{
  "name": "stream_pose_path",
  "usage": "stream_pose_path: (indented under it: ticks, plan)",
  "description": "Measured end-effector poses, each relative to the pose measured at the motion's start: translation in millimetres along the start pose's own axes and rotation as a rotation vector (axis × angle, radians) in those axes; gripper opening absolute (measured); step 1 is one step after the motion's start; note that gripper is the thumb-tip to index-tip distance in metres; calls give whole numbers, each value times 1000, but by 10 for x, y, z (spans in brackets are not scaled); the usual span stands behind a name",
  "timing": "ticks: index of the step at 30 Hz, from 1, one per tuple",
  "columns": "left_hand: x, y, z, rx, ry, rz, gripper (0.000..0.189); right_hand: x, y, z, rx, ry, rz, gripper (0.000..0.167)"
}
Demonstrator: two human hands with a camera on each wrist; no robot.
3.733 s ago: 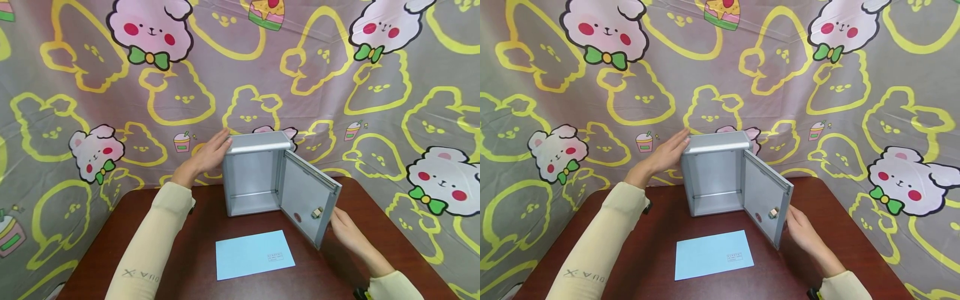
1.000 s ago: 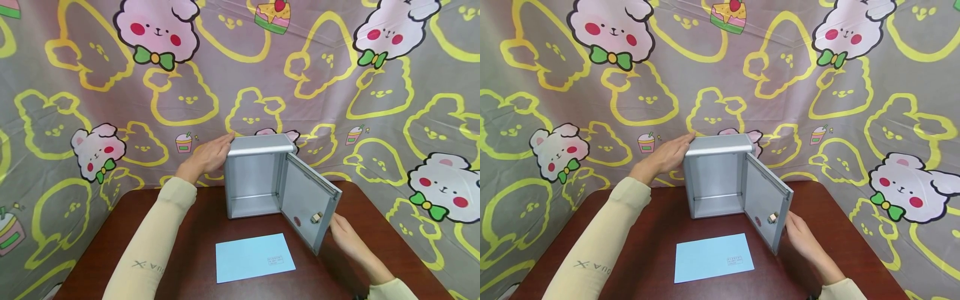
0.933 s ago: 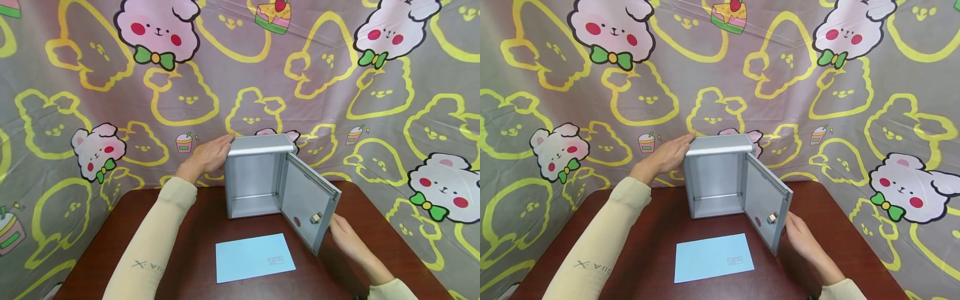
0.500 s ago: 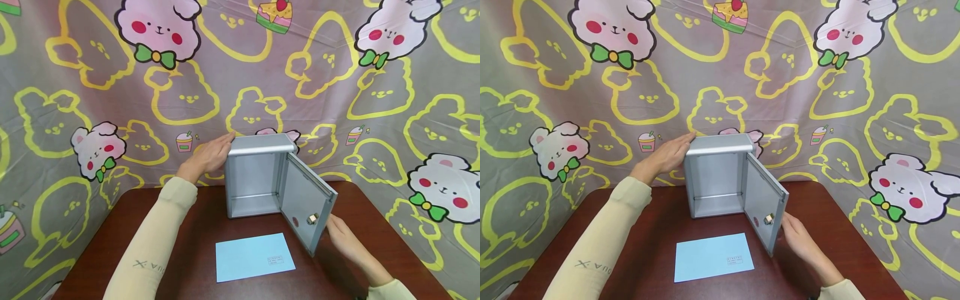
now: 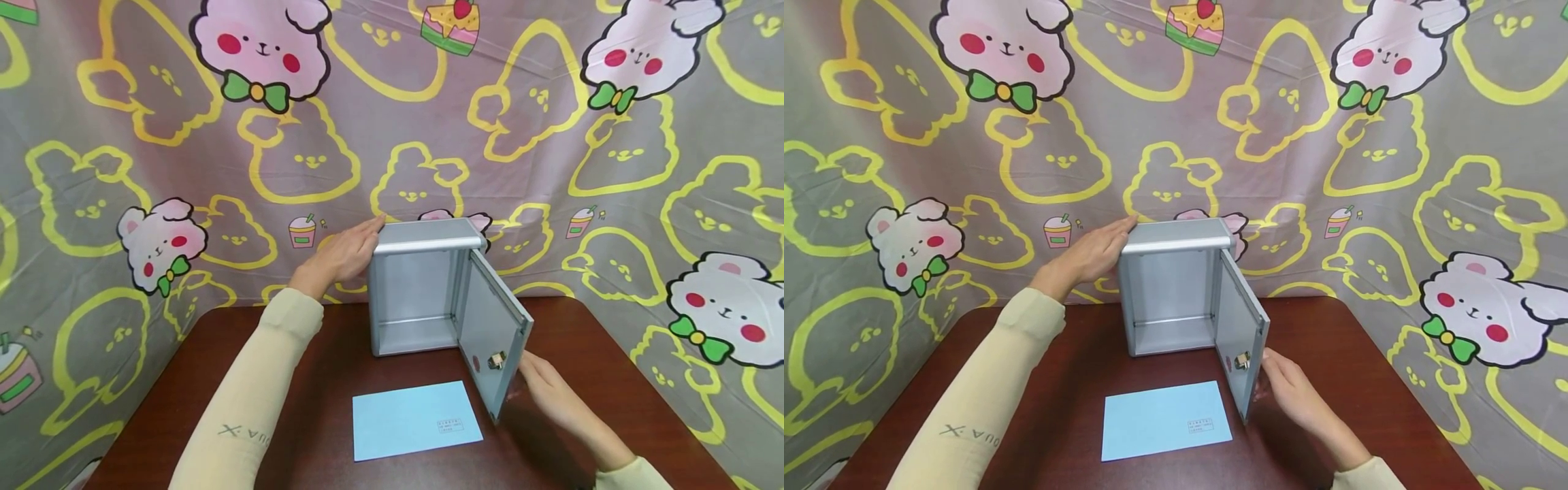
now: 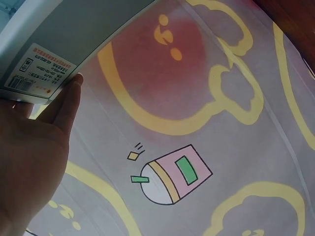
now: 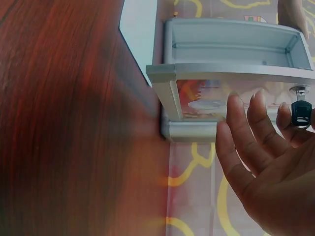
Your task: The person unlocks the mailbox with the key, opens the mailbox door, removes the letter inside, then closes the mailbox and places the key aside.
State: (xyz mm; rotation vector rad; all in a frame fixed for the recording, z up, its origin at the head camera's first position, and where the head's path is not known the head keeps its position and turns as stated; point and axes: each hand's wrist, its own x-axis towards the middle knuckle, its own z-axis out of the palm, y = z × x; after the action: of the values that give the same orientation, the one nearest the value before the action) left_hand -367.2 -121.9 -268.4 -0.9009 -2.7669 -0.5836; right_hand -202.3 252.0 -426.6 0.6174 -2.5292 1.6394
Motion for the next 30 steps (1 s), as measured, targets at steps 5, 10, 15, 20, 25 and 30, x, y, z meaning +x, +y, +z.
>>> stream_pose_path:
  ticks: [5, 10, 15, 20, 25, 30]
  plan:
    - [8, -1, -10, -3, -3, 0, 58, 33, 15, 40, 22, -54, -76, 37]
    - [18, -9, -2, -1, -6, 4, 58, 62, 10, 84, 66, -101, -115, 36]
    - [14, -10, -2, -7, -7, -2, 59, 88, -11, 135, 97, -114, -113, 37]
    - [13, -12, -7, -13, -5, 1, 59, 110, -43, 180, 112, -115, -106, 37]
    - [7, -5, -11, -20, -6, 4, 58, 132, -46, 226, 123, -122, -84, 37]
    - [1, -5, -8, -26, -10, 11, 58, 158, -43, 274, 118, -135, -73, 38]
